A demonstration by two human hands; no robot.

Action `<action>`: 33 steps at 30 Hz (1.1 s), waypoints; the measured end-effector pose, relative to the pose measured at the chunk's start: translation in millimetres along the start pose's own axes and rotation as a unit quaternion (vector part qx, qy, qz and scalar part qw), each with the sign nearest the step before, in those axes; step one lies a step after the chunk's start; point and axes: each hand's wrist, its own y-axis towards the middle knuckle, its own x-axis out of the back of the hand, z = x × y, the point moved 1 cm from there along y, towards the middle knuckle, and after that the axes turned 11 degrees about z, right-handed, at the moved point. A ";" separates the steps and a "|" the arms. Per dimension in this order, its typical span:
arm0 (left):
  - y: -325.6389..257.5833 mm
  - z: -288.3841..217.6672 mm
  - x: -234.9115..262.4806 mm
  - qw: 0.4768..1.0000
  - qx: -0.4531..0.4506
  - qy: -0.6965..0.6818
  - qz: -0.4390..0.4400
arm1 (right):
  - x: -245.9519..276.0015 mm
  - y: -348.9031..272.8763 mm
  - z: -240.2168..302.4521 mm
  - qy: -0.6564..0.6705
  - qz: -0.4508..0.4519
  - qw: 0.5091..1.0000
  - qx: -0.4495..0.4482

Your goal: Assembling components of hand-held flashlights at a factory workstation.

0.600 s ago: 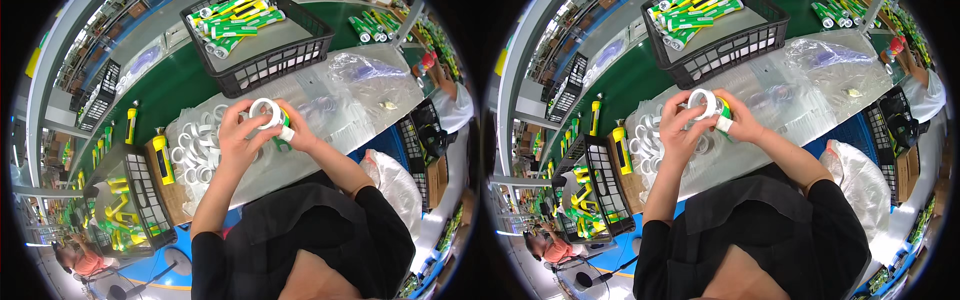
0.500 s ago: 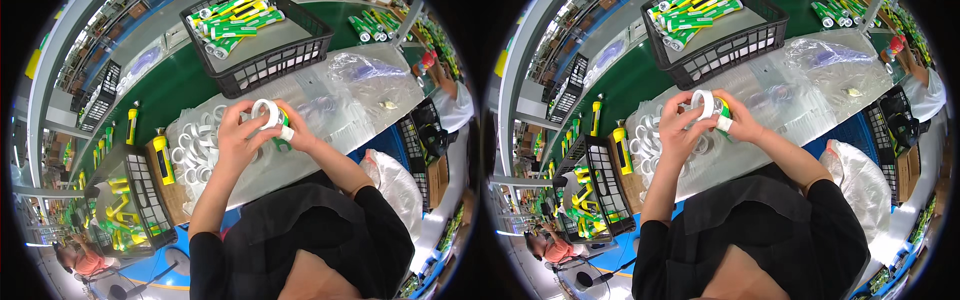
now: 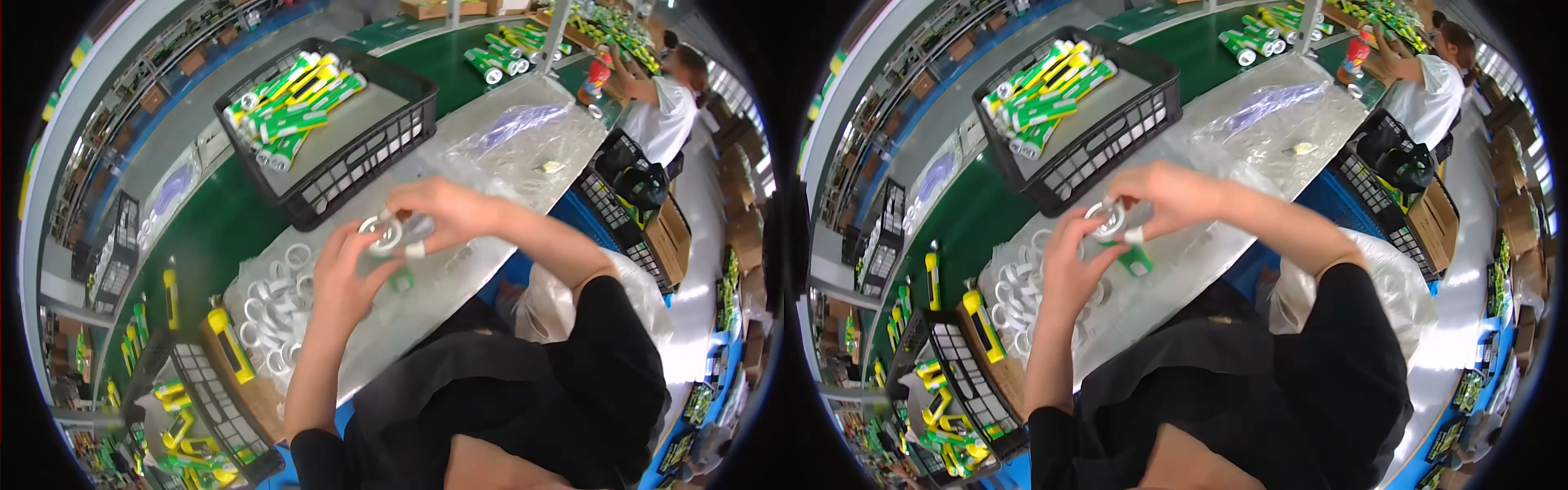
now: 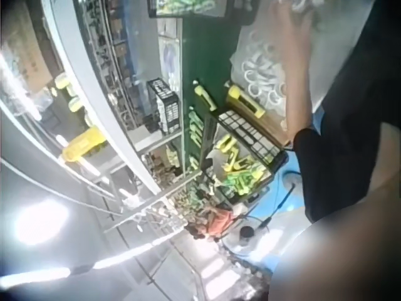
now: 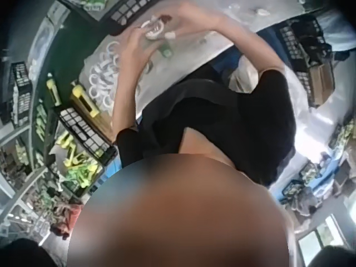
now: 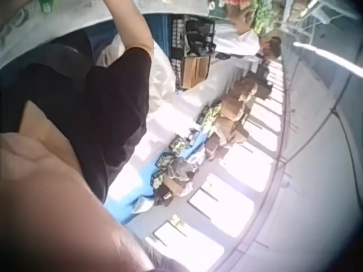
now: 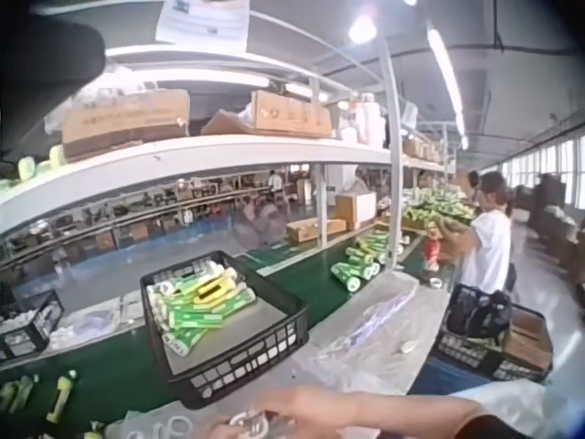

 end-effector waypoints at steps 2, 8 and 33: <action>1.7 3.5 -7.7 0.999 0.010 -0.036 0.010 | 12.6 11.1 11.5 -0.066 0.105 0.991 -0.044; 5.0 0.5 -11.8 0.991 0.054 -0.124 0.003 | 35.4 41.2 19.2 -0.036 0.262 0.960 -0.089; 5.2 0.6 -30.2 0.998 0.028 -0.049 -0.042 | 26.8 37.4 22.3 -0.031 0.220 0.973 -0.069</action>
